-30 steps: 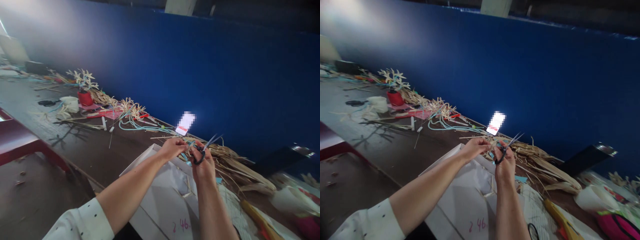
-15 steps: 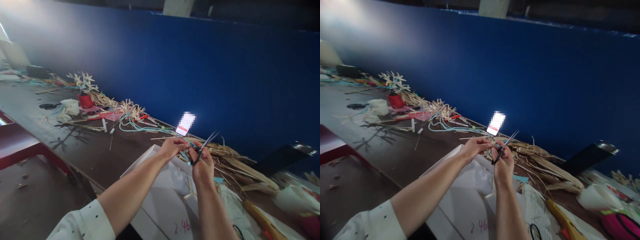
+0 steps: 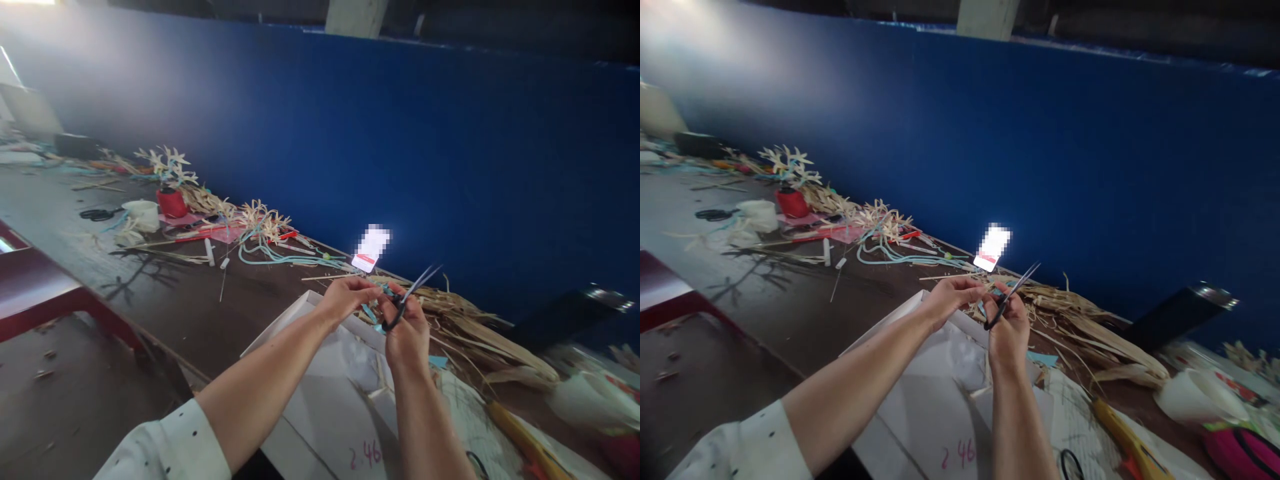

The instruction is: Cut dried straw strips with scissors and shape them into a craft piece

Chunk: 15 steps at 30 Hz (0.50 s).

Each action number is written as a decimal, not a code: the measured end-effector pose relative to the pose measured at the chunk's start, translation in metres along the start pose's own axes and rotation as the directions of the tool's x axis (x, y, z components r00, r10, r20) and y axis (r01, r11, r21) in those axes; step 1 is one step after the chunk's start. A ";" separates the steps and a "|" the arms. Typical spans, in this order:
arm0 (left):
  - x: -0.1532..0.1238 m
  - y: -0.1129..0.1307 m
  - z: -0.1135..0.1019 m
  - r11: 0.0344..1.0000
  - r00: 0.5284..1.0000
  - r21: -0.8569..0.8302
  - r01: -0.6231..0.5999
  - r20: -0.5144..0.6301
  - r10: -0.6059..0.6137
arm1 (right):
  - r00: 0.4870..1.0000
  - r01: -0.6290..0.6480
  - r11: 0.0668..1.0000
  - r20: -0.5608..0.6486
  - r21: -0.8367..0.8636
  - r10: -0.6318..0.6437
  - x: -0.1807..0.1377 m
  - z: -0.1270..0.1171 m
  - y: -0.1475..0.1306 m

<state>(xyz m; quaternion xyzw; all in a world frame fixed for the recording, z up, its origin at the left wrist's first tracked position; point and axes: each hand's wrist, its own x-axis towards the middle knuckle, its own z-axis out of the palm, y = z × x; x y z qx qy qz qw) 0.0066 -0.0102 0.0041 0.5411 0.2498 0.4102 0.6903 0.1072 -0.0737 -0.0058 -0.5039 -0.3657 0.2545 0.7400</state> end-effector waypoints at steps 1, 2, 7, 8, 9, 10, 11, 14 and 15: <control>0.000 0.000 0.000 1.000 1.000 -0.007 0.002 0.004 -0.002 | 1.000 0.001 1.000 0.003 -0.001 -0.001 0.000 0.000 0.000; 0.000 0.000 0.000 1.000 1.000 -0.012 0.001 0.003 -0.001 | 1.000 0.003 1.000 0.009 -0.002 -0.003 0.000 0.000 0.000; 0.002 0.000 0.001 0.999 1.000 -0.035 -0.008 -0.010 0.007 | 1.000 0.010 1.000 0.025 0.012 -0.011 -0.001 0.001 0.001; 0.002 0.000 0.001 0.999 1.000 -0.033 -0.009 -0.007 0.009 | 1.000 0.009 1.000 0.023 0.014 -0.010 -0.001 0.001 0.002; 0.002 -0.001 0.001 1.000 1.000 -0.028 -0.011 -0.004 0.011 | 1.000 0.008 1.000 0.020 0.014 -0.009 -0.001 0.001 0.002; 0.003 -0.002 0.001 1.000 1.000 -0.018 -0.014 -0.004 0.014 | 1.000 0.009 1.000 0.019 0.014 -0.009 0.000 0.001 0.002; 0.003 -0.003 0.000 1.000 1.000 -0.005 -0.017 -0.005 0.017 | 1.000 0.008 1.000 0.019 0.016 -0.008 0.000 0.000 0.002; 0.004 -0.005 0.000 0.998 0.999 0.037 -0.041 -0.023 0.042 | 1.000 -0.003 1.000 0.019 0.026 0.003 0.001 0.000 0.003; 0.005 -0.005 0.000 0.998 0.998 0.044 -0.051 -0.034 0.052 | 1.000 -0.013 1.000 0.018 0.021 0.012 0.001 -0.001 0.003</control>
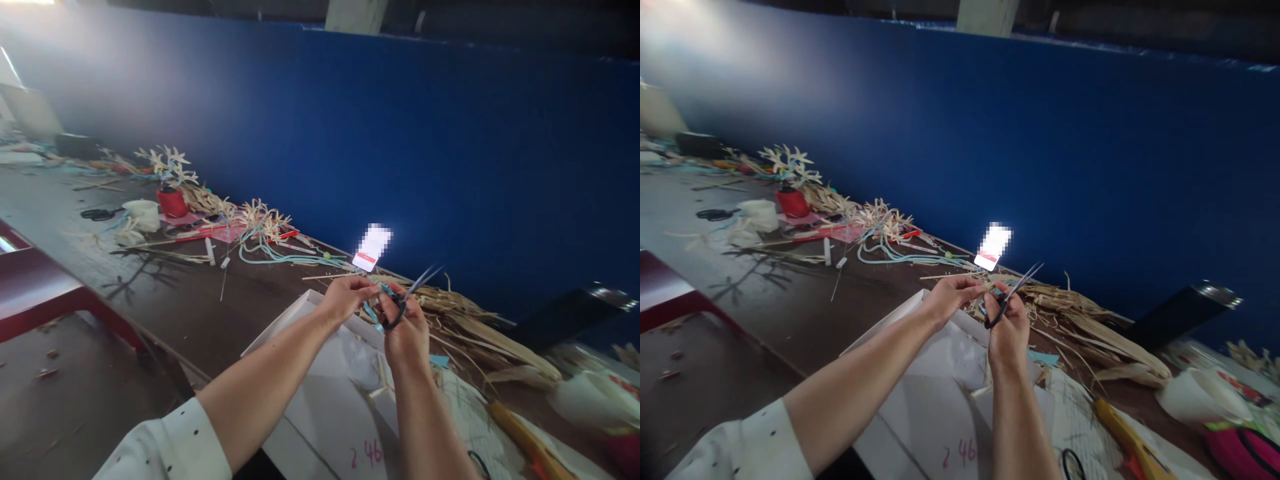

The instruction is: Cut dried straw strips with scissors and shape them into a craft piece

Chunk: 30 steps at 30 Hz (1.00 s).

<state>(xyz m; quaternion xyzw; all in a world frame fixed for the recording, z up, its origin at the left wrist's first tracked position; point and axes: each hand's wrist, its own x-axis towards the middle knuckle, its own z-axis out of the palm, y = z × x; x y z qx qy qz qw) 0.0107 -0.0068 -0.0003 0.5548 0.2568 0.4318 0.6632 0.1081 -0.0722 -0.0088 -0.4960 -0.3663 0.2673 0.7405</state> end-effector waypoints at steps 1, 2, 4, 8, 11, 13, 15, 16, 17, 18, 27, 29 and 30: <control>0.000 0.000 0.000 1.000 1.000 0.005 -0.008 -0.019 0.008 | 1.000 -0.016 1.000 -0.001 -0.017 0.016 0.000 0.000 0.000; 0.000 0.002 -0.001 1.000 0.999 0.016 -0.017 -0.042 0.017 | 0.999 -0.037 0.998 0.003 -0.047 0.037 0.000 0.000 0.000; 0.000 0.005 -0.002 0.998 0.995 0.051 -0.045 -0.088 0.050 | 0.994 -0.092 0.987 0.040 -0.131 0.098 -0.001 0.000 -0.002; 0.001 0.012 -0.008 0.993 0.992 0.105 -0.057 -0.102 0.068 | 0.951 -0.156 0.949 0.219 -0.276 0.220 -0.004 0.002 -0.006; 0.004 0.011 -0.014 0.988 0.989 0.143 -0.058 -0.125 0.076 | 0.917 -0.126 0.924 0.313 -0.362 0.247 -0.005 0.002 -0.007; 0.007 0.009 -0.017 0.976 0.983 0.199 -0.094 -0.137 0.123 | 0.907 -0.113 0.907 0.332 -0.406 0.261 -0.005 0.001 -0.007; 0.009 0.008 -0.020 0.963 0.979 0.244 -0.118 -0.132 0.153 | 0.902 -0.122 0.902 0.333 -0.414 0.275 -0.005 -0.001 -0.006; 0.009 0.008 -0.021 0.959 0.979 0.257 -0.123 -0.127 0.160 | 0.901 -0.129 0.903 0.332 -0.409 0.279 -0.005 -0.002 -0.006; 0.008 0.009 -0.022 0.956 0.979 0.265 -0.124 -0.125 0.161 | 0.902 -0.133 0.905 0.328 -0.404 0.279 -0.004 -0.002 -0.005; 0.008 0.010 -0.022 0.956 0.980 0.269 -0.121 -0.123 0.159 | 0.905 -0.133 0.906 0.324 -0.401 0.276 -0.004 -0.002 -0.004; 0.008 0.012 -0.023 0.958 0.986 0.281 -0.049 -0.140 0.092 | 0.921 -0.116 0.883 0.285 -0.455 0.268 -0.004 -0.001 -0.001; 0.007 0.012 -0.024 0.956 0.986 0.287 -0.064 -0.131 0.106 | 0.920 -0.103 0.873 0.288 -0.477 0.266 -0.004 -0.002 -0.002; 0.007 0.012 -0.024 0.955 0.986 0.287 -0.068 -0.129 0.109 | 0.919 -0.098 0.869 0.290 -0.485 0.265 -0.004 -0.002 -0.002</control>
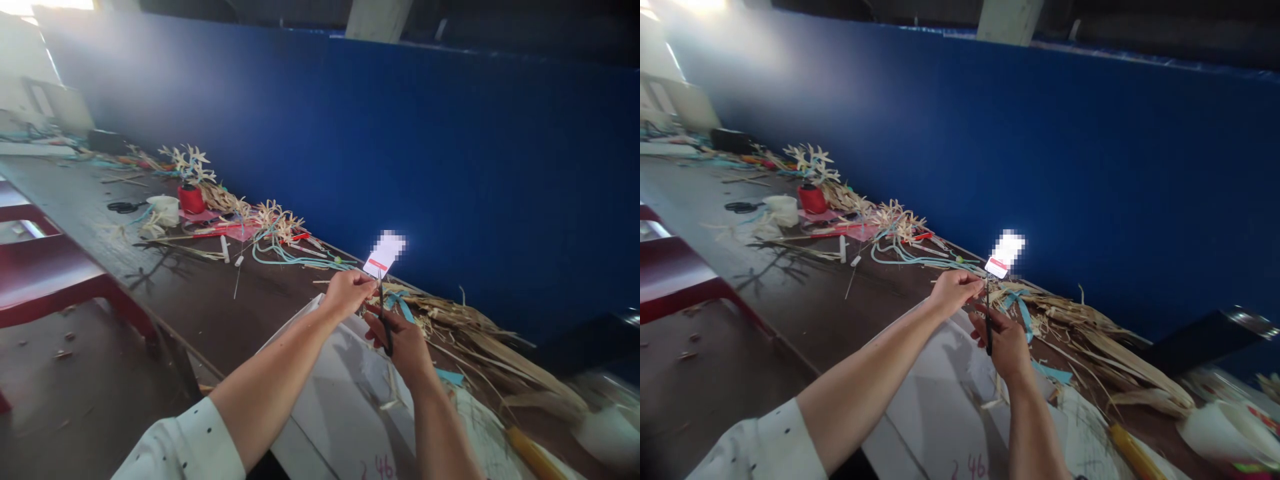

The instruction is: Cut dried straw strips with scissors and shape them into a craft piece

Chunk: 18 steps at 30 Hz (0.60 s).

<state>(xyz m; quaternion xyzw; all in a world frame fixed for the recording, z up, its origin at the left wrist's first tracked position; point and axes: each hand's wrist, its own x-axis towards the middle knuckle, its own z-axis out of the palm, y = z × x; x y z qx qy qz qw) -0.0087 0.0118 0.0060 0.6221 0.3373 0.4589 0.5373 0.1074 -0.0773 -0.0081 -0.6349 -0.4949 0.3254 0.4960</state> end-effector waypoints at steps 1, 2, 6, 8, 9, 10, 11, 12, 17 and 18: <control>0.000 0.000 0.000 1.000 1.000 -0.002 0.001 -0.001 -0.001 | 1.000 0.002 1.000 0.001 -0.006 -0.002 0.000 0.000 0.000; 0.000 0.000 0.000 1.000 1.000 -0.004 0.005 -0.001 -0.005 | 1.000 0.004 1.000 0.004 -0.010 -0.004 0.000 0.000 0.000; 0.001 -0.001 0.000 1.000 1.000 -0.003 0.030 0.005 -0.030 | 1.000 0.014 1.000 0.004 -0.017 -0.014 0.000 0.000 0.000; 0.002 -0.002 0.001 0.999 0.999 -0.016 0.037 0.011 -0.037 | 1.000 0.012 1.000 -0.002 -0.022 -0.012 0.000 0.000 0.000; 0.002 -0.002 0.001 0.999 0.999 -0.030 0.040 0.013 -0.039 | 1.000 0.012 1.000 -0.004 -0.026 -0.012 0.000 0.000 0.000; 0.002 -0.002 0.001 0.998 0.999 -0.047 0.042 0.017 -0.041 | 1.000 0.015 0.999 -0.005 -0.033 -0.015 0.000 0.000 0.000; 0.002 -0.001 0.001 0.997 0.999 -0.062 0.044 0.019 -0.043 | 1.000 0.019 0.999 -0.004 -0.043 -0.019 0.000 0.000 0.000; 0.002 -0.001 0.001 0.996 0.999 -0.073 0.046 0.020 -0.044 | 1.000 0.022 0.998 -0.002 -0.054 -0.023 0.000 0.001 -0.001; -0.001 0.006 0.000 0.988 0.997 -0.139 0.067 0.037 -0.063 | 1.000 0.003 0.999 -0.014 -0.032 -0.003 0.000 0.000 -0.002; -0.002 0.007 -0.001 0.985 0.997 -0.160 0.071 0.048 -0.064 | 0.999 -0.001 1.000 -0.036 -0.006 0.001 0.000 0.000 -0.002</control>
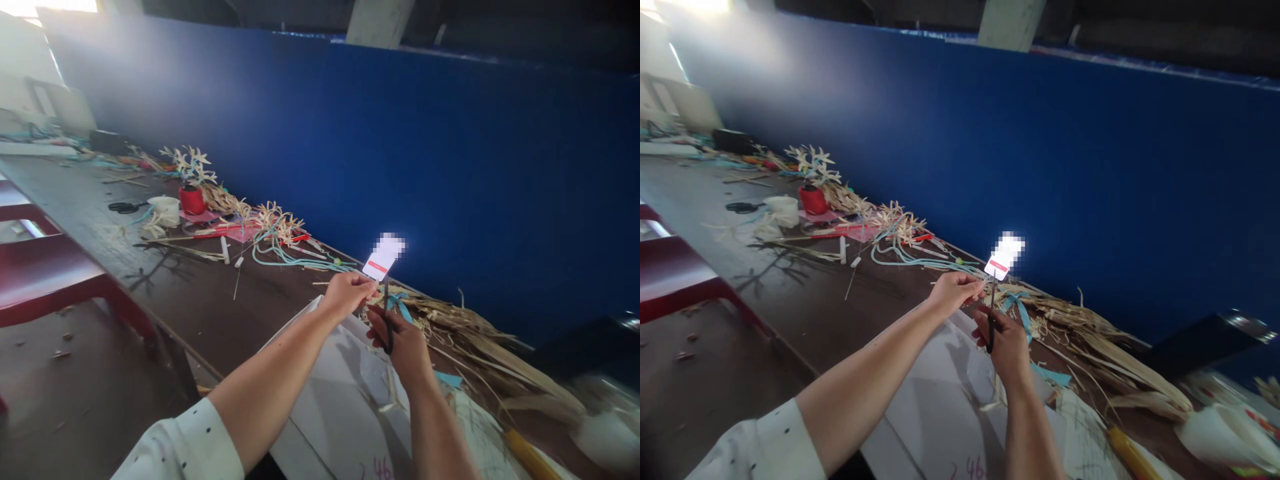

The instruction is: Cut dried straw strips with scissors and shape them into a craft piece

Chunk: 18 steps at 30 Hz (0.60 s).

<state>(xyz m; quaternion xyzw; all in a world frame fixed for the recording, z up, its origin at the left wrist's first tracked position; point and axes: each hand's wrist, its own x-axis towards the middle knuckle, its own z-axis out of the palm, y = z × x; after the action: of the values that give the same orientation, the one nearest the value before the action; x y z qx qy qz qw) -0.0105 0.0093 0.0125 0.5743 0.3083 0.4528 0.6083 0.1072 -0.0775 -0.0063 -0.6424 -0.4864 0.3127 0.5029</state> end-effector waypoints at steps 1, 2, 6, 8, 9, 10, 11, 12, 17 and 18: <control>0.000 0.001 0.000 1.000 1.000 -0.017 0.003 0.009 -0.003 | 1.000 -0.002 1.000 -0.030 0.027 0.002 0.000 -0.001 0.000; 0.000 0.001 0.000 1.000 1.000 -0.027 0.005 0.018 -0.005 | 0.998 -0.001 0.998 -0.068 0.056 0.004 0.001 -0.001 0.000; 0.001 -0.004 0.001 1.000 0.997 -0.009 -0.005 0.071 0.006 | 0.966 0.061 0.975 -0.260 0.214 -0.004 0.004 -0.006 0.002; 0.001 -0.008 0.002 1.000 0.992 0.008 0.002 0.123 -0.003 | 0.947 0.136 0.941 -0.321 0.310 -0.031 0.006 -0.008 0.003; 0.001 -0.009 0.002 1.000 0.988 0.018 0.007 0.152 -0.010 | 0.944 0.169 0.920 -0.326 0.354 -0.048 0.007 -0.009 0.004; 0.000 -0.009 0.003 0.999 0.984 0.035 0.007 0.180 -0.013 | 0.945 0.192 0.900 -0.320 0.391 -0.063 0.007 -0.009 0.004; -0.001 -0.009 0.004 0.998 0.978 0.058 0.000 0.207 -0.012 | 0.949 0.204 0.885 -0.306 0.420 -0.073 0.007 -0.010 0.004; -0.002 -0.009 0.004 0.996 0.973 0.088 -0.015 0.229 -0.005 | 0.953 0.207 0.874 -0.291 0.440 -0.080 0.007 -0.010 0.004; -0.007 -0.006 0.006 0.962 0.944 0.237 -0.134 0.327 0.051 | 0.961 0.204 0.887 -0.256 0.414 -0.102 0.007 -0.011 0.005; -0.007 -0.005 0.006 0.954 0.938 0.259 -0.151 0.342 0.056 | 0.960 0.205 0.894 -0.261 0.398 -0.104 0.007 -0.011 0.005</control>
<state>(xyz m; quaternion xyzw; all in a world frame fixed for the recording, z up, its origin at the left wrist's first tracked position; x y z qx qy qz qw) -0.0072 0.0006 0.0070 0.7382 0.2320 0.3330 0.5387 0.1212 -0.0745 -0.0070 -0.5099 -0.3952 0.2914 0.7063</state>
